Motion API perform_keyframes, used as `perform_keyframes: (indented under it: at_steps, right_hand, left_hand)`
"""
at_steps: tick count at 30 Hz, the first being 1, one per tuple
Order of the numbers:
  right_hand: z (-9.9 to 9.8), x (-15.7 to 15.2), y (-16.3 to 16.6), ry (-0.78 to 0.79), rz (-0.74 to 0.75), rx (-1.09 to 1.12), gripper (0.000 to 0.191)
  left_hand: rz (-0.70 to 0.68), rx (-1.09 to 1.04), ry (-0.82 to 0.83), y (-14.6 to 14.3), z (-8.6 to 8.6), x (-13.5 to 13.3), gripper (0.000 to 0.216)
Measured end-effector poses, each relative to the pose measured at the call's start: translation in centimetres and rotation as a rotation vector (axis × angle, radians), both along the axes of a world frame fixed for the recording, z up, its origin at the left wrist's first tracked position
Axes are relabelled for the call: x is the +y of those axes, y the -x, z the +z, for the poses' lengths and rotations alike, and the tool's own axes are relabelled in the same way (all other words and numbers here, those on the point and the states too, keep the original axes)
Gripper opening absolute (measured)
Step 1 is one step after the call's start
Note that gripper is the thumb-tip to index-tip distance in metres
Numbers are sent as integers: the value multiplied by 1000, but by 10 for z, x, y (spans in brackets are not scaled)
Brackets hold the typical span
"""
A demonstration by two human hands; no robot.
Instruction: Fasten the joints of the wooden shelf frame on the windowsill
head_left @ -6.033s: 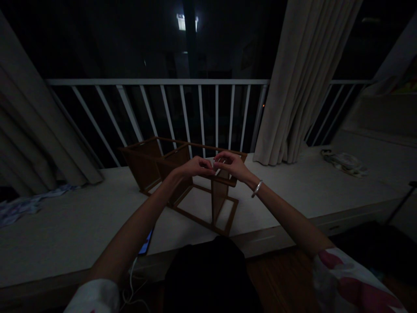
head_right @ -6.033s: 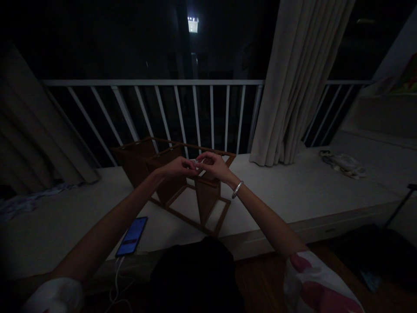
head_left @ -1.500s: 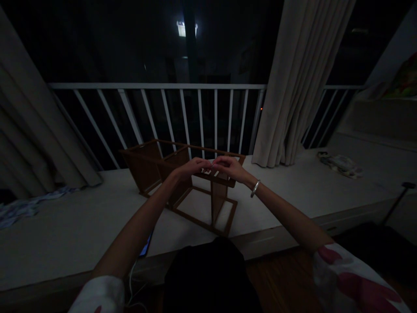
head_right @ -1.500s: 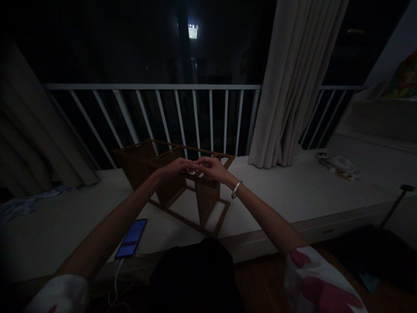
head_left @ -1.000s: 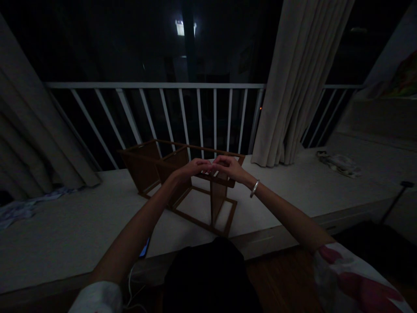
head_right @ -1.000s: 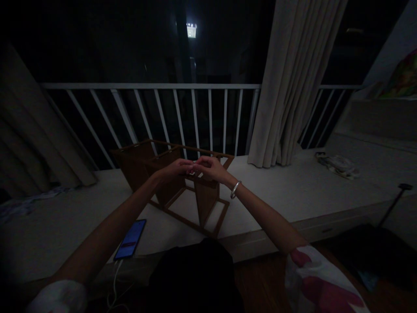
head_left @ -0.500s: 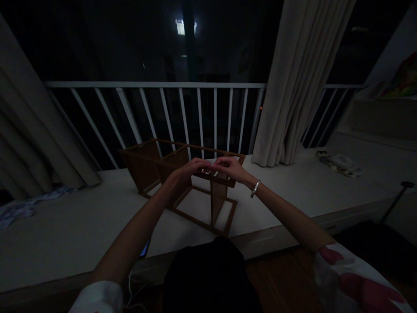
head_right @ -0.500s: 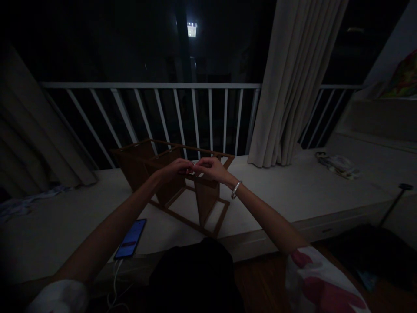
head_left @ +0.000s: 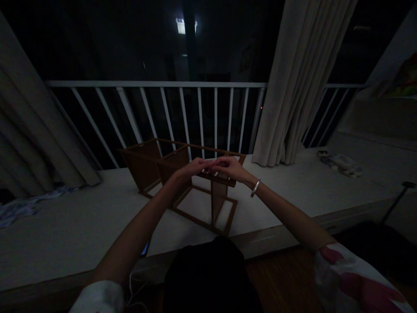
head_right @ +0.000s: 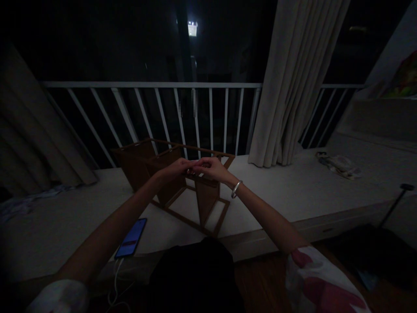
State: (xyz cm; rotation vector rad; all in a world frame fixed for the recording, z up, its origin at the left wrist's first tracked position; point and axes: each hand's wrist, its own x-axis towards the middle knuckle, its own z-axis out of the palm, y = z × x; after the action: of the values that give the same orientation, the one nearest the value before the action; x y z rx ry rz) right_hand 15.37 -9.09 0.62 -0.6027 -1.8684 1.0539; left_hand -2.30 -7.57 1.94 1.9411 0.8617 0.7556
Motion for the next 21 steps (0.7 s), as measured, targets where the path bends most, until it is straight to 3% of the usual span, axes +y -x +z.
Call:
perform_keyframes:
  at_steps: [13,21]
  right_hand:
    - [3,5,-5,-207,-5,-72,21]
    - [1,8,-4,-176,-43,-80,23]
  left_hand:
    - [19,-15,9,-1,2,-1,47]
    - [5,-1,15,-2,2,0,42]
